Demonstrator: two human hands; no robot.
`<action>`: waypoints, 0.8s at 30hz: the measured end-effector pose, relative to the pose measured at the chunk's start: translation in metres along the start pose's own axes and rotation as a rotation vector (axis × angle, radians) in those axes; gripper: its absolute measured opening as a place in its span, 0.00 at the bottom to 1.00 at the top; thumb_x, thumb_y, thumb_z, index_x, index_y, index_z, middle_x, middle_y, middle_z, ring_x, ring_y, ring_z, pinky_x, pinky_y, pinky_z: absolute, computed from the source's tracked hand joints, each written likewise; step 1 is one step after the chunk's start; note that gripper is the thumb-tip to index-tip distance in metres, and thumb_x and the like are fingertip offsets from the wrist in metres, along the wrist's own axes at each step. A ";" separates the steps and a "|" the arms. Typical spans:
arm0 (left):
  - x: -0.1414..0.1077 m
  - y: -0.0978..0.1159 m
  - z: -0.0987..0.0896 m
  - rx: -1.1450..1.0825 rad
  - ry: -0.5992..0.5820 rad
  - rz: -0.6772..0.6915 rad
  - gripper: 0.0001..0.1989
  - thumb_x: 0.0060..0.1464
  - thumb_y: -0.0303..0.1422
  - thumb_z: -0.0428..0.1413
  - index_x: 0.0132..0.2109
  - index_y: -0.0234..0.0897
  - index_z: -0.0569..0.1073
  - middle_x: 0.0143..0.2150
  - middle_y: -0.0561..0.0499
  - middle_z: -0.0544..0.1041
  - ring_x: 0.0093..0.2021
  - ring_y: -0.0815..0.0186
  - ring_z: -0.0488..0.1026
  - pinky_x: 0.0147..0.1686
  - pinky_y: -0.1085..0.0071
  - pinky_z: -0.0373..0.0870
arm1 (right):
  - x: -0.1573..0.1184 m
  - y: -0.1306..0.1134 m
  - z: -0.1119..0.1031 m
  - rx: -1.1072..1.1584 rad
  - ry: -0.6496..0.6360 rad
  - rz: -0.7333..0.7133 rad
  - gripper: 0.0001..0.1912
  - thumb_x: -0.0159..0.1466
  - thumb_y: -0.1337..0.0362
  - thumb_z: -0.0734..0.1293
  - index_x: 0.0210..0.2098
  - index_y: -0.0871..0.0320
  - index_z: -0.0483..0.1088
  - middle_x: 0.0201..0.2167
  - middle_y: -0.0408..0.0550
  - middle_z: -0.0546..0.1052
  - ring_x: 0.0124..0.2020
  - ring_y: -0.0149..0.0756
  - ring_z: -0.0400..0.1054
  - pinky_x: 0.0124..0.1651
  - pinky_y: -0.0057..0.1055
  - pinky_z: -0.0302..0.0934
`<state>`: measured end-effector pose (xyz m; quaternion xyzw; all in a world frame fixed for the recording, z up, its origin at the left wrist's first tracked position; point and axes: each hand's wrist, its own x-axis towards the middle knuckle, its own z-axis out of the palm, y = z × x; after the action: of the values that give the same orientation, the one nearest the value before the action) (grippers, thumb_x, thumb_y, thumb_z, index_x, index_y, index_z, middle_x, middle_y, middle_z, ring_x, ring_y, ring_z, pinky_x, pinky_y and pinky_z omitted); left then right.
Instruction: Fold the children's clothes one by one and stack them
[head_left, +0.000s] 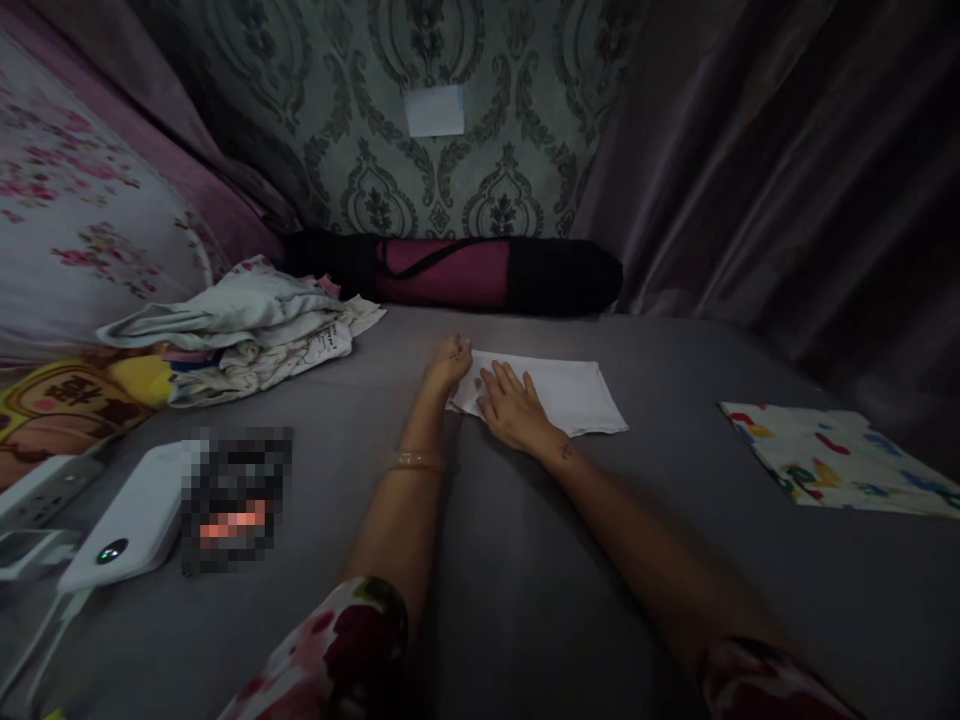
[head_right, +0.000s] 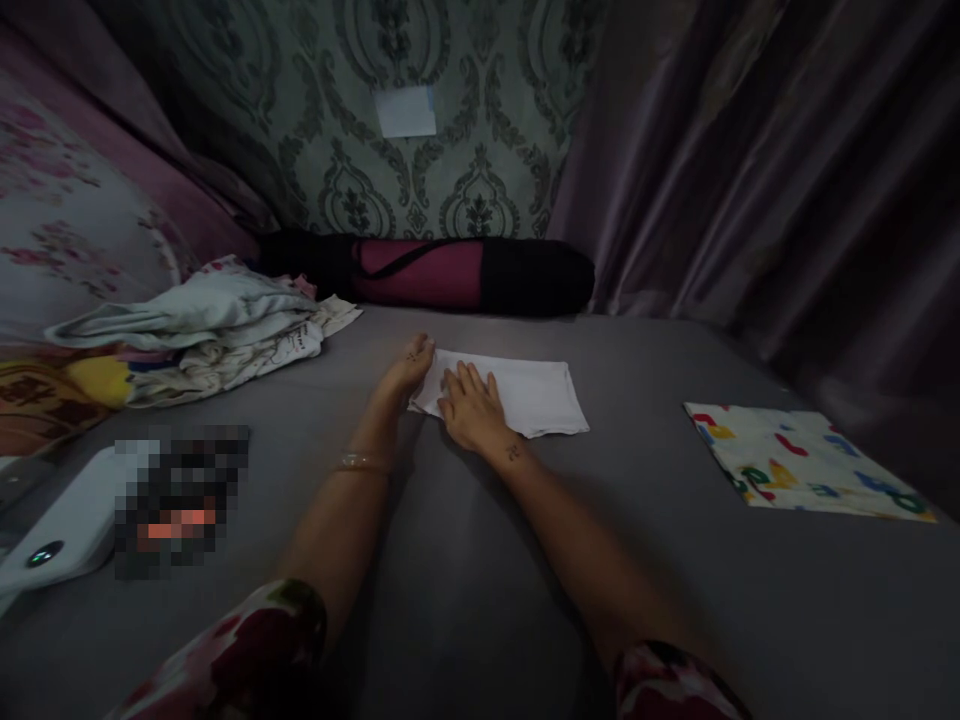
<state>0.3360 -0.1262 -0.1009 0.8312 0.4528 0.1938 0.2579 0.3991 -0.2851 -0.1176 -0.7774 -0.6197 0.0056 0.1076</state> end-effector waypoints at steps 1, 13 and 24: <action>-0.001 0.002 0.001 0.008 -0.002 0.005 0.25 0.65 0.37 0.39 0.63 0.30 0.64 0.64 0.39 0.66 0.65 0.58 0.62 0.62 0.66 0.58 | 0.000 -0.003 0.001 0.009 -0.017 -0.018 0.30 0.71 0.55 0.48 0.69 0.61 0.49 0.71 0.54 0.46 0.71 0.45 0.36 0.69 0.50 0.31; -0.014 0.025 0.028 0.169 -0.084 0.188 0.23 0.66 0.35 0.40 0.62 0.31 0.65 0.62 0.40 0.69 0.63 0.60 0.64 0.62 0.67 0.57 | 0.006 0.039 -0.013 0.025 -0.057 0.222 0.31 0.70 0.59 0.49 0.69 0.68 0.49 0.71 0.58 0.47 0.71 0.46 0.37 0.69 0.49 0.31; -0.042 0.028 0.055 0.415 -0.150 0.266 0.31 0.66 0.43 0.36 0.67 0.25 0.56 0.70 0.35 0.54 0.71 0.51 0.46 0.68 0.55 0.42 | 0.005 0.072 -0.008 0.013 -0.152 0.357 0.34 0.71 0.51 0.44 0.70 0.65 0.45 0.71 0.55 0.45 0.71 0.45 0.35 0.69 0.50 0.29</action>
<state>0.3636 -0.1886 -0.1314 0.9306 0.3493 0.0666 0.0870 0.4711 -0.2965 -0.1216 -0.8717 -0.4781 0.0871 0.0627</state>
